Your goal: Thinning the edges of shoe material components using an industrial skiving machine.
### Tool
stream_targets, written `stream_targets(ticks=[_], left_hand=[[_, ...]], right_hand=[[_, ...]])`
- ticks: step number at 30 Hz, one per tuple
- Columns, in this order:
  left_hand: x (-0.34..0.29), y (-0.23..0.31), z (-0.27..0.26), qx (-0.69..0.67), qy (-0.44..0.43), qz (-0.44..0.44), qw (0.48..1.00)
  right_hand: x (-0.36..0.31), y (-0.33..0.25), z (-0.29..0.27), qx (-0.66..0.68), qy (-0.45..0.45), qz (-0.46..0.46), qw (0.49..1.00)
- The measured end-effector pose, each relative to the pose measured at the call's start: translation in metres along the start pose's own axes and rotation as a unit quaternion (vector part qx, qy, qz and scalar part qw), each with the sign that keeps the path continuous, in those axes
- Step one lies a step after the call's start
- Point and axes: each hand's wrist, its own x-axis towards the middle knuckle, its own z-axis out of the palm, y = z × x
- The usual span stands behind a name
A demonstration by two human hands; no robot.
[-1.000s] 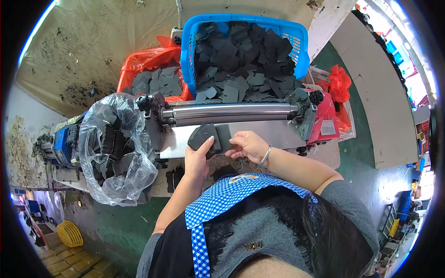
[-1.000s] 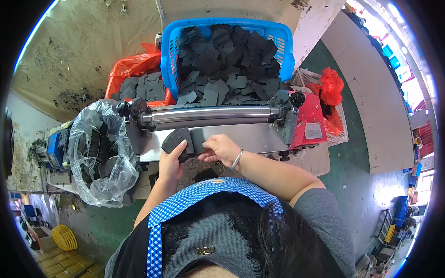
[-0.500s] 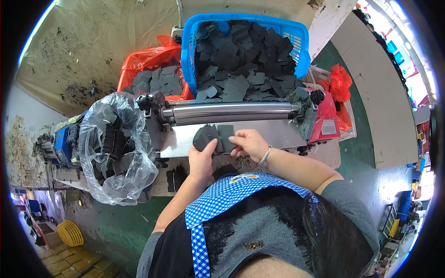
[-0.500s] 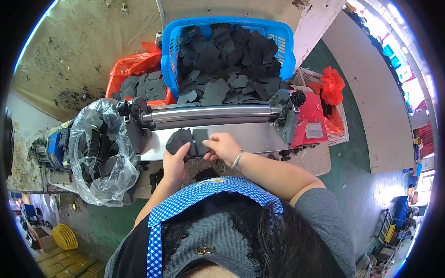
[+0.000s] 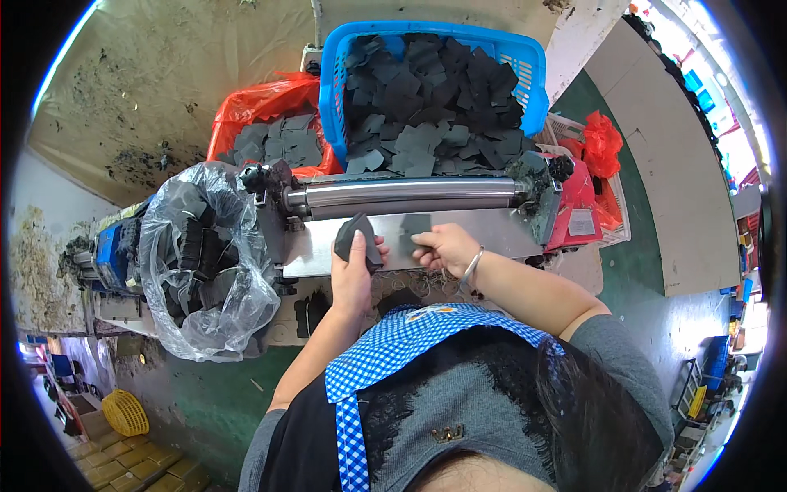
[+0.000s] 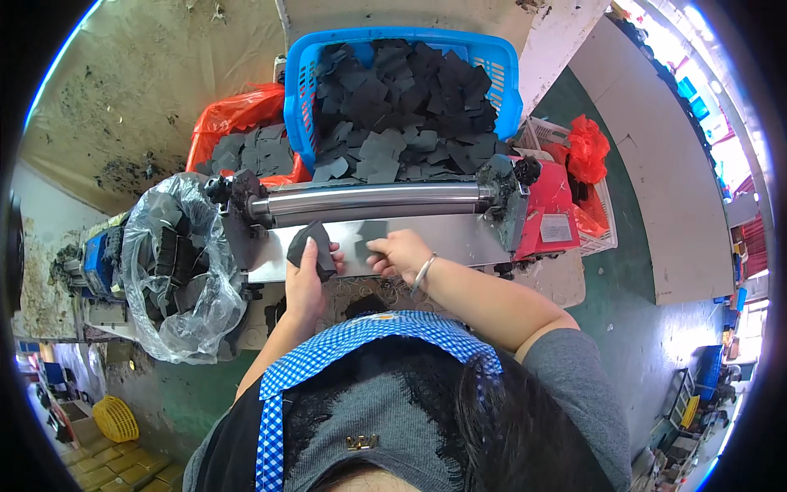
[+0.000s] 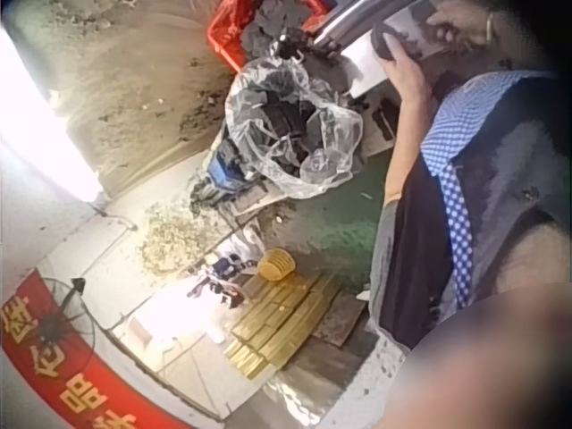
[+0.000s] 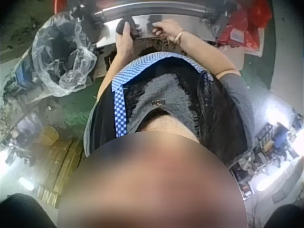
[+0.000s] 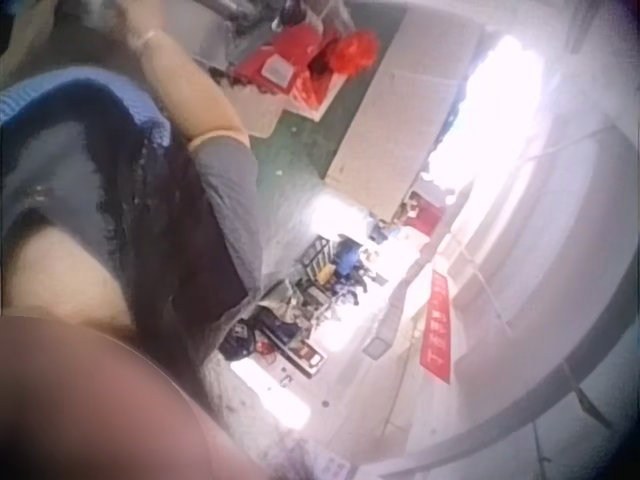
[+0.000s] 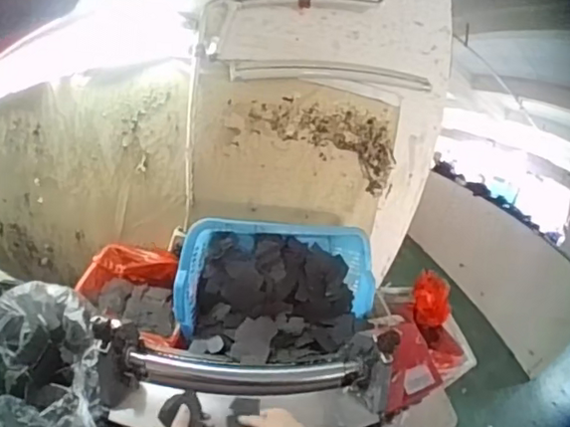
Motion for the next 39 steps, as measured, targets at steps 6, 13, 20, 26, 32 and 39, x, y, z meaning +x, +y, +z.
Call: stream_targets(ticks=[6,13,20,26,32,39], left_hand=[[-0.007,0.013,-0.002,-0.056,-0.075,-0.042,0.995],[-0.018,0.012,0.012,-0.029,-0.006,-0.033,0.999],[-0.019,0.019,0.007,0.0,0.016,-0.049,0.999],[-0.009,0.011,-0.016,0.05,0.043,0.097,0.993],[-0.013,-0.002,0.003,0.018,0.019,0.065,0.998],[-0.011,0.008,0.007,-0.078,0.019,-0.013,0.997]], right_hand=[[0.01,-0.003,-0.01,0.126,0.14,-0.042,0.981],[-0.02,0.001,0.033,-0.312,0.012,-0.296,0.903],[-0.006,0.015,0.028,-0.088,-0.091,-0.175,0.976],[0.018,0.008,-0.016,0.127,0.119,0.06,0.983],[-0.006,0.017,0.032,-0.205,-0.02,-0.248,0.947],[0.004,0.019,0.024,-0.087,-0.028,-0.131,0.987]])
